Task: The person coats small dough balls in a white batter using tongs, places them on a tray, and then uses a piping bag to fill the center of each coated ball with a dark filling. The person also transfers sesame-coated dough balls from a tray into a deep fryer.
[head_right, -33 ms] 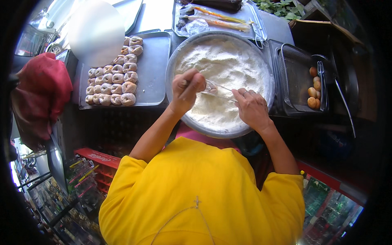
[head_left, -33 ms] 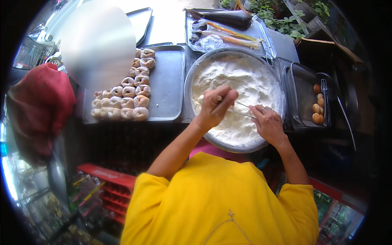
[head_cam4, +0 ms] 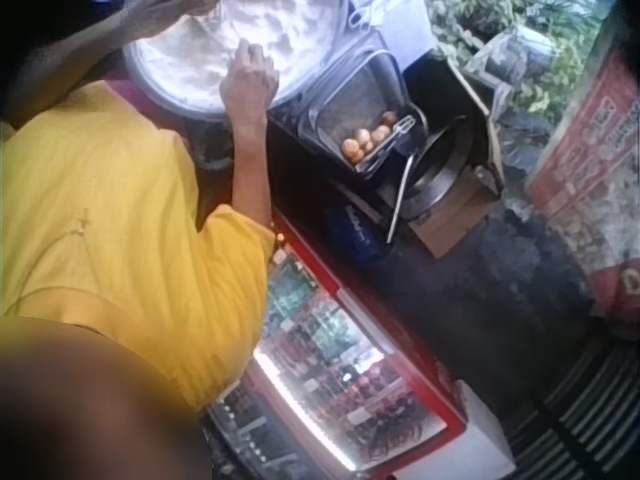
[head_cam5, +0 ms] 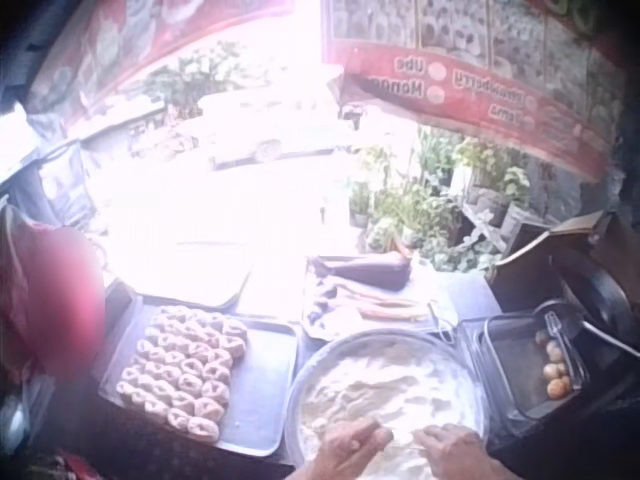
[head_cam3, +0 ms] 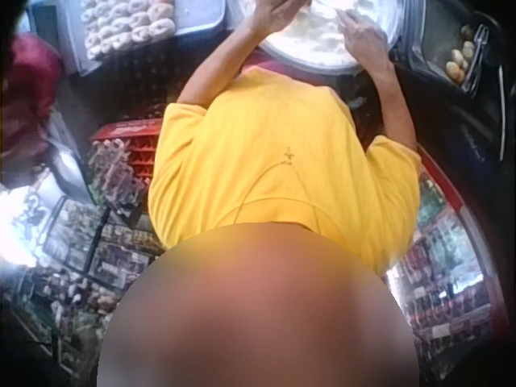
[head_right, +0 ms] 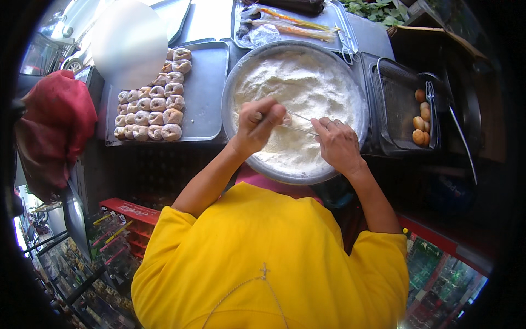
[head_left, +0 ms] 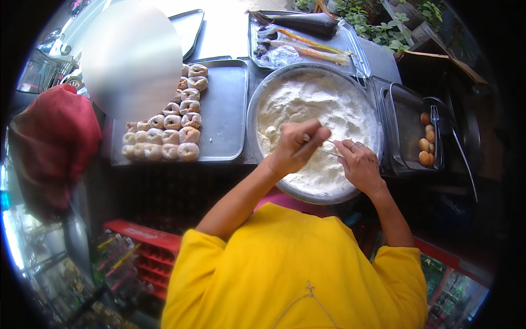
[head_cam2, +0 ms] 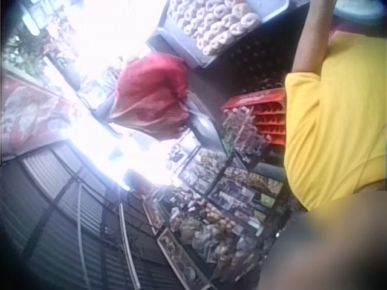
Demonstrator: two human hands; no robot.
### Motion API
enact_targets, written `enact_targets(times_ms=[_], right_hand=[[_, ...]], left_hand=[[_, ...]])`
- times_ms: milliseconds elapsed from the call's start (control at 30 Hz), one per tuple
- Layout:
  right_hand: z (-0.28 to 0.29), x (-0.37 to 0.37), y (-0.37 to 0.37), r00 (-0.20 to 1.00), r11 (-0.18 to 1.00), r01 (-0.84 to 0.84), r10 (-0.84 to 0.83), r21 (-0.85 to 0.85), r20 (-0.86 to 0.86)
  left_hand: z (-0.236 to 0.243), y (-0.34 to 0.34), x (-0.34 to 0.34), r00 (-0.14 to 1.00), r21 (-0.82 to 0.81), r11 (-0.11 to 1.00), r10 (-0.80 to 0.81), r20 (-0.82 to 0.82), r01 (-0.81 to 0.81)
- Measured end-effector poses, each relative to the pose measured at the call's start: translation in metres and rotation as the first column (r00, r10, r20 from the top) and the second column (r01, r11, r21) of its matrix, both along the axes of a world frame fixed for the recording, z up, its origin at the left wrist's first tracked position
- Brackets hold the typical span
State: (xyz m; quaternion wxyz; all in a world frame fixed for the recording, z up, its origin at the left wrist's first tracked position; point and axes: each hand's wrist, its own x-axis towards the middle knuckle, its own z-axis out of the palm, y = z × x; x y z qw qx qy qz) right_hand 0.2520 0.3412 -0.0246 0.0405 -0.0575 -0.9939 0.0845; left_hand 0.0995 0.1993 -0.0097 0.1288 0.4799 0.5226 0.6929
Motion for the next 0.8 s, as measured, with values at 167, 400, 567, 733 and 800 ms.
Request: enact_targets(times_ms=[167,400,567,733,800], right_hand=[[0.009,0.004,-0.004,0.998,0.997,0.068,-0.067,-0.025,0.020],[0.023,0.014,-0.021,0.977,0.979,0.204,-0.201,-0.030,0.074],[0.056,-0.020,-0.026,0.994,0.986,0.081,-0.091,-0.146,-0.066],[0.055,-0.088,-0.067,0.961,0.955,-0.267,0.252,-0.131,-0.117],[0.036,-0.115,-0.091,0.936,0.936,-0.349,0.346,-0.051,-0.060]], left_hand=[[0.036,-0.025,0.001,0.975,0.198,0.980,0.056,-0.215,-0.012],[0.043,-0.107,-0.058,0.924,0.344,0.878,0.229,0.306,-0.332],[0.024,-0.159,-0.067,0.805,0.241,0.781,0.491,0.333,-0.576],[0.018,-0.181,-0.072,0.723,0.268,0.678,0.588,0.362,-0.685],[0.019,-0.185,-0.072,0.680,0.254,0.638,0.618,0.395,-0.727]])
